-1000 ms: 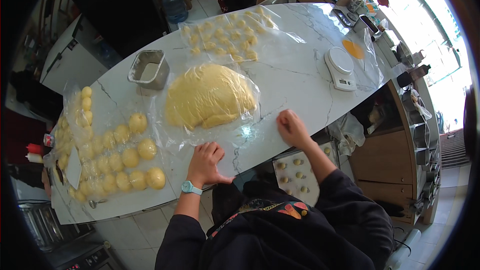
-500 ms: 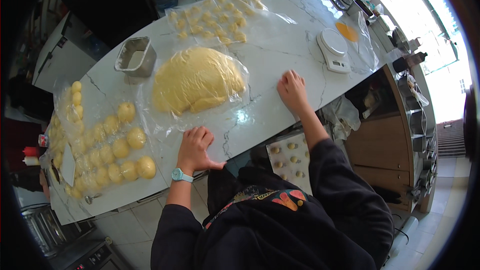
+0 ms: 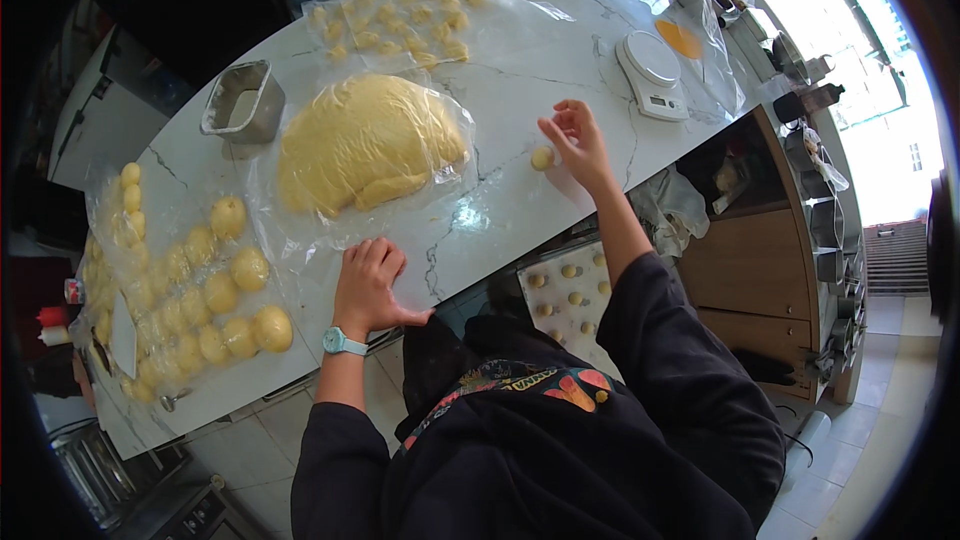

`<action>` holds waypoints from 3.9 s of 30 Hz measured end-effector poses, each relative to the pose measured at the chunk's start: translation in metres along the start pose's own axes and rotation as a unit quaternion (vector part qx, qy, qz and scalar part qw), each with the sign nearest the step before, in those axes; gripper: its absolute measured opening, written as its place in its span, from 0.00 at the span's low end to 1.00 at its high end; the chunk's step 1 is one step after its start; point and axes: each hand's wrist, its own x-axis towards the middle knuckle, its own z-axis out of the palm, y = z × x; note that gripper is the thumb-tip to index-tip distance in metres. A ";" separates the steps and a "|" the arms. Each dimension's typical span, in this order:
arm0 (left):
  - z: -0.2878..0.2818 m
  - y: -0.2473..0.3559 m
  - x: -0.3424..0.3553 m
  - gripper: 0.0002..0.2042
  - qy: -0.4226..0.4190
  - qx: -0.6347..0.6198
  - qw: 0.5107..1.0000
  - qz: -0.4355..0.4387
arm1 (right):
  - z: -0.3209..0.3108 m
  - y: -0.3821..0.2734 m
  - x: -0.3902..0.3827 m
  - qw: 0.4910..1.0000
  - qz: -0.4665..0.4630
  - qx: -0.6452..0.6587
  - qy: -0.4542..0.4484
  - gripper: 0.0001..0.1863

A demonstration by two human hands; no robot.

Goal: The person prepares small portions of dough by hand on a counter. The person takes pieces from a large dough mass, rolls them into small balls, and places them onto a metal tray.

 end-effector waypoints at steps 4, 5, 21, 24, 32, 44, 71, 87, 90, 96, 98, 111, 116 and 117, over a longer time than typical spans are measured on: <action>-0.001 -0.001 -0.005 0.31 -0.027 0.014 0.999 -0.035 | 0.030 0.003 -0.045 0.986 -0.030 0.029 -0.159 0.11; 0.000 -0.001 -0.008 0.31 -0.014 0.014 0.999 -0.031 | 0.026 0.010 -0.047 0.986 -0.031 0.034 -0.161 0.11; 0.001 0.007 0.006 0.32 -0.019 0.041 0.999 -0.029 | 0.008 -0.015 -0.063 0.986 -0.071 -0.129 -0.073 0.30; 0.008 0.004 0.007 0.32 0.006 0.054 0.998 0.005 | -0.024 -0.011 -0.070 0.996 -0.048 -0.059 -0.040 0.28; 0.016 -0.012 -0.012 0.32 -0.019 0.087 0.995 0.041 | -0.180 0.149 -0.302 0.854 0.317 0.275 0.308 0.23; 0.016 -0.008 0.002 0.31 -0.062 0.093 0.993 0.047 | -0.119 0.282 -0.391 0.803 0.420 -0.219 0.361 0.26; -0.005 0.002 0.000 0.32 -0.036 0.013 0.999 -0.031 | 0.143 0.008 0.177 0.936 -0.099 -0.337 0.010 0.20; 0.000 0.000 0.009 0.32 -0.031 -0.007 0.999 -0.005 | 0.020 -0.011 -0.033 0.939 -0.057 -0.335 0.061 0.18; 0.003 -0.001 0.013 0.32 -0.049 -0.001 0.999 -0.002 | 0.056 0.002 0.020 0.948 -0.130 -0.272 0.102 0.16; 0.000 -0.003 0.004 0.32 -0.007 0.002 1.000 -0.001 | 0.004 0.004 -0.057 0.971 -0.139 -0.079 -0.177 0.07; 0.003 0.000 0.007 0.32 -0.035 -0.003 0.999 -0.011 | -0.015 0.017 -0.016 0.950 -0.196 -0.237 -0.042 0.06; 0.001 -0.001 0.005 0.31 -0.037 -0.008 0.999 -0.016 | 0.015 0.012 -0.001 0.927 -0.188 -0.322 -0.024 0.08; 0.000 -0.002 -0.002 0.31 -0.018 0.007 1.000 -0.022 | 0.053 -0.013 -0.049 0.963 -0.139 -0.154 -0.171 0.08; -0.002 -0.001 0.000 0.31 -0.016 0.007 1.000 -0.017 | 0.030 -0.008 -0.047 0.963 -0.141 -0.156 -0.167 0.08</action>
